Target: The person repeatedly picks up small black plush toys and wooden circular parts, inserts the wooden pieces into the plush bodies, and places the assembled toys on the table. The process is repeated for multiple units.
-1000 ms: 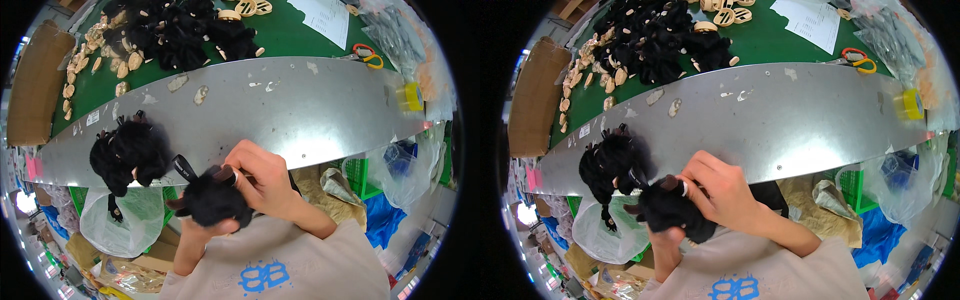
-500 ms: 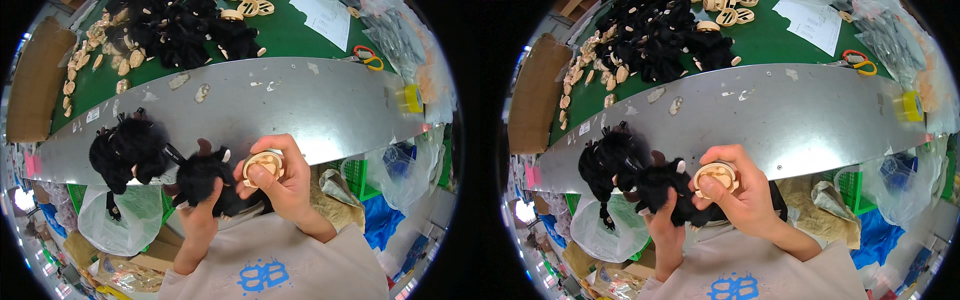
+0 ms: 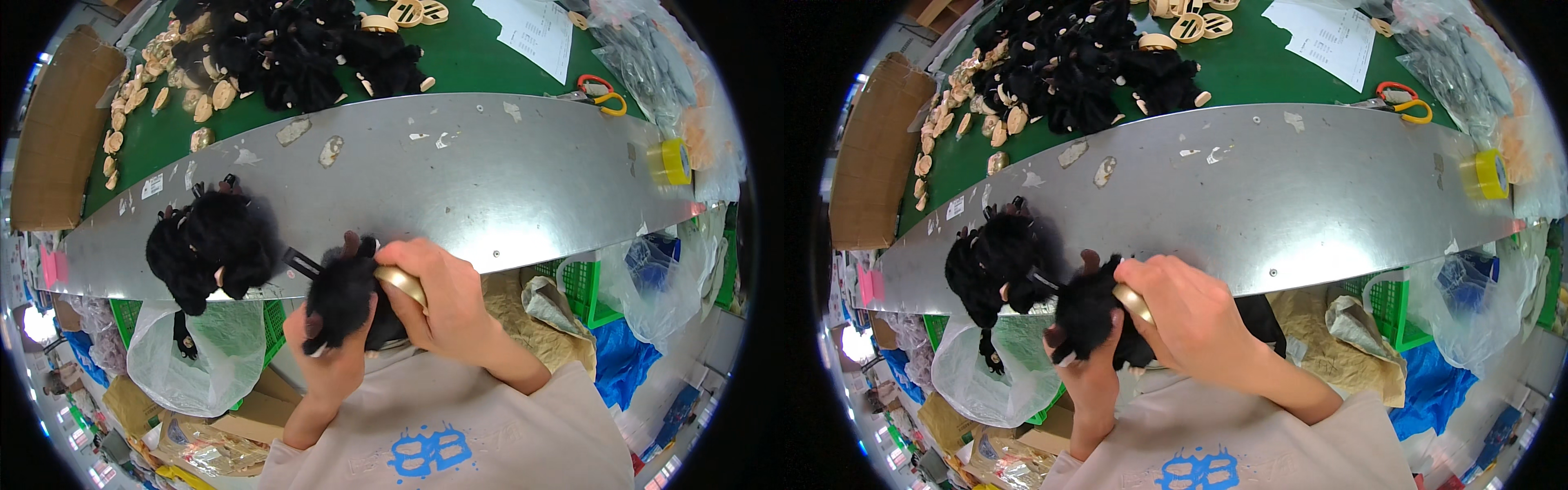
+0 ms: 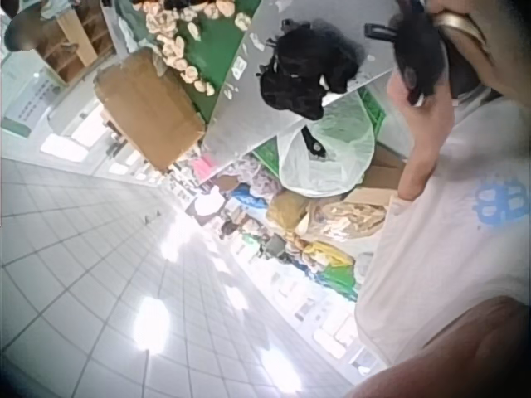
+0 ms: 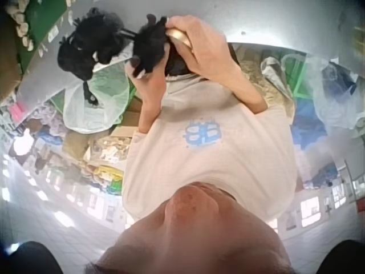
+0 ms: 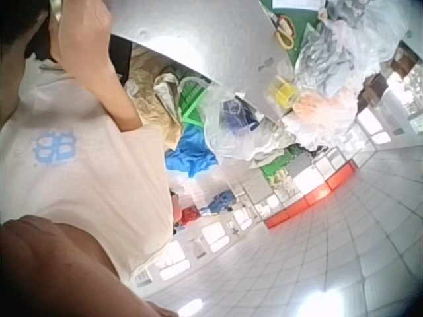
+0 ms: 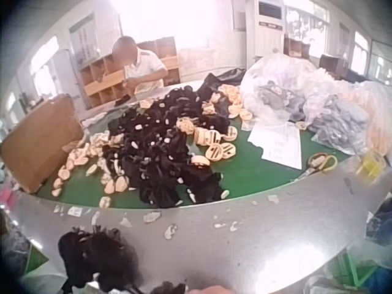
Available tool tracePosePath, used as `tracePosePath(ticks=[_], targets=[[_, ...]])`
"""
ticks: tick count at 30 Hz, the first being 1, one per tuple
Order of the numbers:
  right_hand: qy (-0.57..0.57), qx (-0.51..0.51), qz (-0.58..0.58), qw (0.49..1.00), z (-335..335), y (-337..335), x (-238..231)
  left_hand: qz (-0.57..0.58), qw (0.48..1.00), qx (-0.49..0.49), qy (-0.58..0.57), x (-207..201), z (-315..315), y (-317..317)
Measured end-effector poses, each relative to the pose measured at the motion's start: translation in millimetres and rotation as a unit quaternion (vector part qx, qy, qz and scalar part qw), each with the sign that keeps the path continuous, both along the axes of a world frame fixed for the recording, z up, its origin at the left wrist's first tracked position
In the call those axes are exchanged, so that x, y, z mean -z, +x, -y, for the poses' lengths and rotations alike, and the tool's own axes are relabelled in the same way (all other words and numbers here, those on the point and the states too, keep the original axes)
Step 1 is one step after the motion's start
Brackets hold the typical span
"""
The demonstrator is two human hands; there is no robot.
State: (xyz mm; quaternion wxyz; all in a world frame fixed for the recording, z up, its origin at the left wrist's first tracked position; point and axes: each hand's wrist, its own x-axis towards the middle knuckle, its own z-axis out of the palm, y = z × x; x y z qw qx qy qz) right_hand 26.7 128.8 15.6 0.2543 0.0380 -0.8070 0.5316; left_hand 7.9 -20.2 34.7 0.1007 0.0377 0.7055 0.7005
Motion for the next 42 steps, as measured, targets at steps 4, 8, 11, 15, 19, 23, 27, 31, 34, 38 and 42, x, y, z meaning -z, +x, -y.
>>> tracePosePath(ticks=[4,8,11,15,19,23,27,31,34,38,42], targets=[[0.108,0.032,-0.046,0.993,3.5,-5.0,16.8,-0.052,0.998,0.011,-0.033,8.5,2.2,0.3],[0.06,0.006,-0.045,0.997,6.8,-6.5,8.8,0.035,0.995,-0.037,0.086,8.6,-4.7,2.2],[0.082,-0.032,-0.043,0.995,0.3,-5.9,9.1,0.096,0.991,0.0,0.091,5.7,-2.1,-9.1],[0.1,-0.028,-0.006,0.995,-12.1,-3.7,13.4,0.175,0.969,0.043,0.166,6.8,-0.8,-11.5],[0.04,-0.034,-0.042,0.998,-18.7,-4.0,19.0,0.167,0.973,0.093,0.129,2.9,-5.9,-6.4],[-0.126,-0.049,-0.013,0.991,-17.9,-0.6,16.3,0.185,0.964,0.082,0.171,10.2,-2.2,-9.1],[-0.18,-0.042,-0.012,0.983,-11.9,-4.4,16.9,0.227,0.921,0.121,0.294,8.1,-4.0,-9.9],[-0.2,-0.035,-0.019,0.979,-9.5,-6.9,19.0,0.296,0.882,0.123,0.347,11.8,-3.8,-6.8],[-0.194,-0.041,-0.018,0.98,-11.1,-9.2,23.5,0.305,0.865,0.146,0.371,24.5,-0.8,-4.8],[-0.181,-0.03,-0.022,0.983,-11.4,-11.9,32.4,0.274,0.893,0.196,0.298,24.7,0.1,-11.0],[-0.139,-0.021,-0.057,0.988,-11.5,-13.0,39.4,0.154,0.959,0.16,0.176,8.5,1.6,-14.9]])
